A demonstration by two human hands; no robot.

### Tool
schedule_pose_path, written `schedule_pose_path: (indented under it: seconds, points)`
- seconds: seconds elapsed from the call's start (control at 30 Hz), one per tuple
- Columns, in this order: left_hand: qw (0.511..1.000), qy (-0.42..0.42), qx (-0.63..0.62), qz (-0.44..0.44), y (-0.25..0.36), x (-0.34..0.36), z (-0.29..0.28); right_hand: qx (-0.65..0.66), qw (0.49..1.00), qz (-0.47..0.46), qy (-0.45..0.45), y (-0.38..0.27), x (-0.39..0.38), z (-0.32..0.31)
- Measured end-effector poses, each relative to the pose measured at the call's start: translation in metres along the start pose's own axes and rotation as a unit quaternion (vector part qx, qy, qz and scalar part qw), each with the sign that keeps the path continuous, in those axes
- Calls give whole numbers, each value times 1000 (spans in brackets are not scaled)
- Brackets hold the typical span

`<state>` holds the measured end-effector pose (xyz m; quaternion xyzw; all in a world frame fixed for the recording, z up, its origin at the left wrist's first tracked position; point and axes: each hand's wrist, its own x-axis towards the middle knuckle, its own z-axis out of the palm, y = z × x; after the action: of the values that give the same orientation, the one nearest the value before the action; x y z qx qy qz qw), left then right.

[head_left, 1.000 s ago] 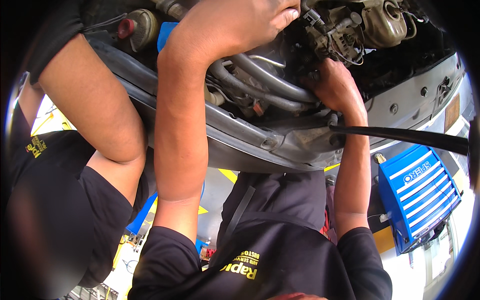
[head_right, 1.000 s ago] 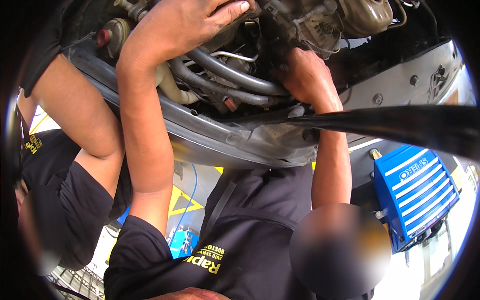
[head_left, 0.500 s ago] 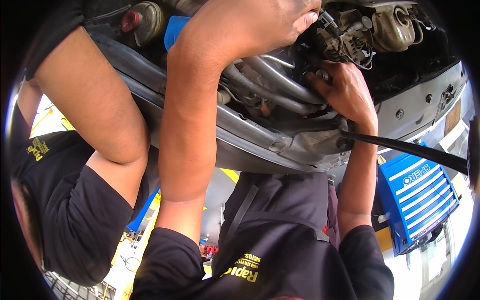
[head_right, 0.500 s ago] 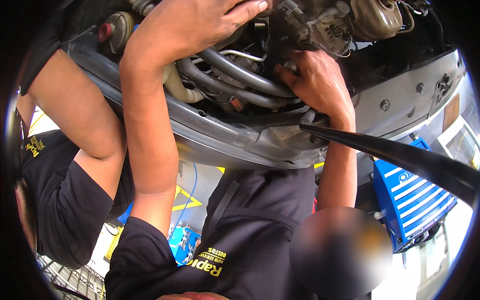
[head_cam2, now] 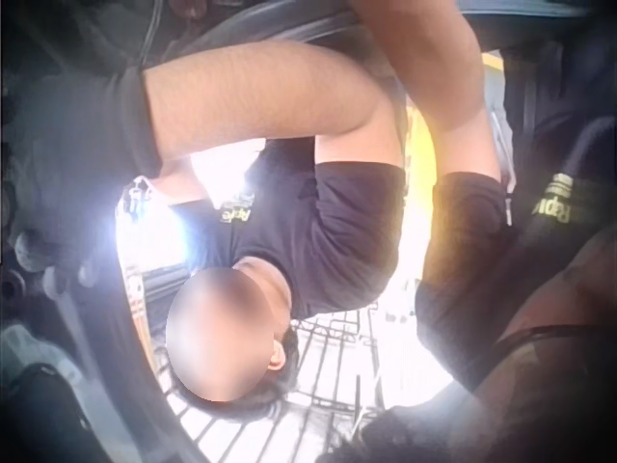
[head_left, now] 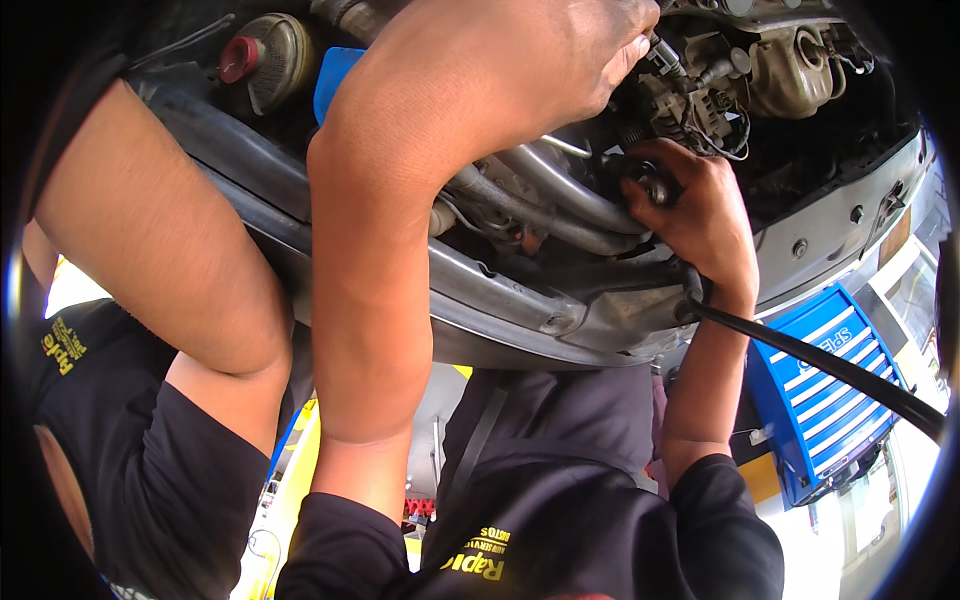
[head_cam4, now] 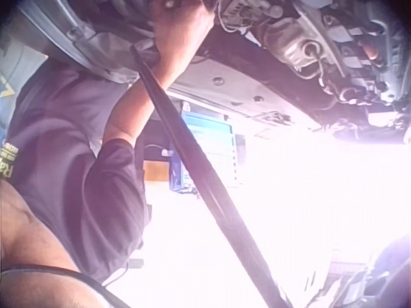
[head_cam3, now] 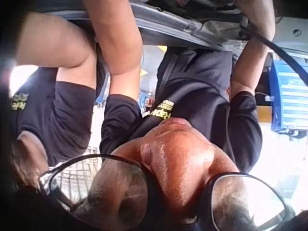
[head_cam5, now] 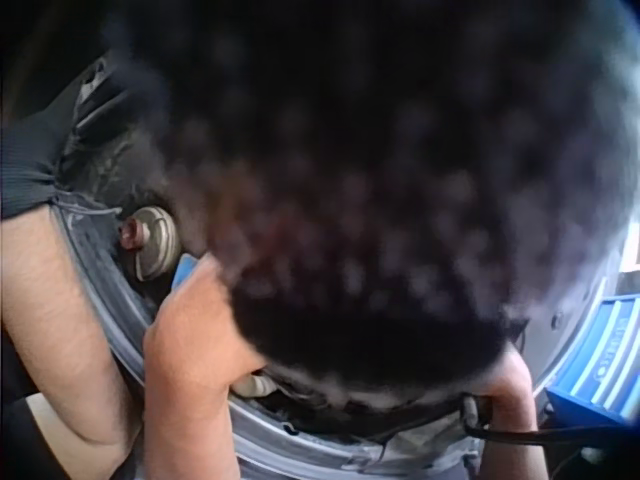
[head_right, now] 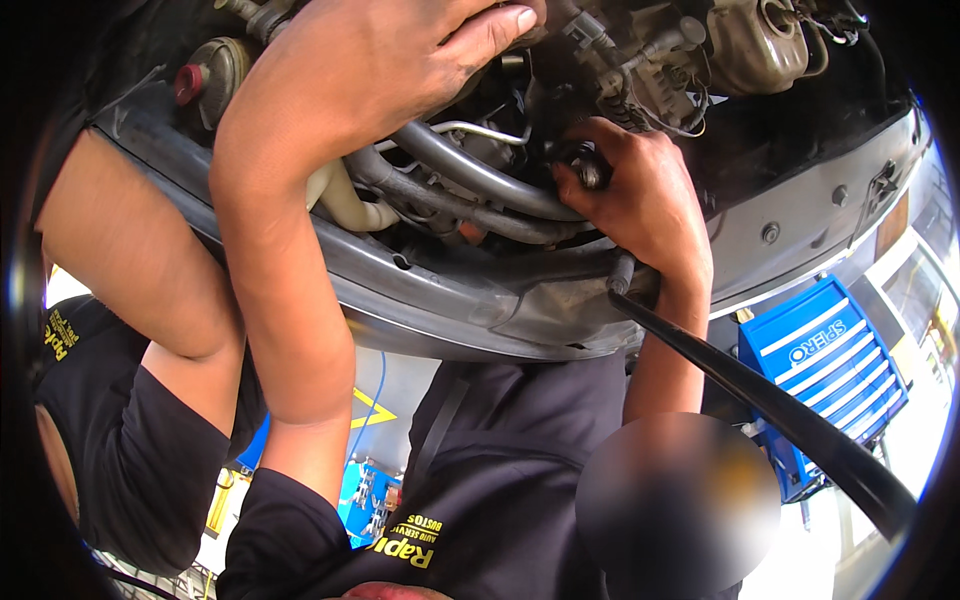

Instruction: The person works under the hood of a car, using a socket wrench to loosen and remove bolts from a metal component. They then remove the component, which appears to be a fuel injector, and proceed to reinstall it, tightening the bolts back into place.

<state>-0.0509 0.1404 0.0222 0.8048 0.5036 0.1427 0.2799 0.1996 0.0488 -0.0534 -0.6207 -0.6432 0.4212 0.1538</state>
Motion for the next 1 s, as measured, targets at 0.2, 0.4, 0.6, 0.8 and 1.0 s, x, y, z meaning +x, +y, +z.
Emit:
schedule_pose_path:
  seconds: [0.2, 0.4, 0.6, 0.8, 1.0]
  points:
    - [997, -4, -62, 54, -26, 3, 11, -36, 999, 23, -11, 9, 5, -1]
    - [993, -8, 39, 113, -29, 3, 10, -106, 983, 136, -60, 19, 6, 7]
    - [994, -29, 52, 93, -26, 4, 7, -156, 966, 186, -84, 11, 8, 13]
    - [982, -37, 130, 128, -14, 4, 4, -102, 977, 165, -93, 16, 6, 12]
    - [969, -50, 180, 162, -9, 8, -1, -130, 965, 201, -103, 14, 9, 12]
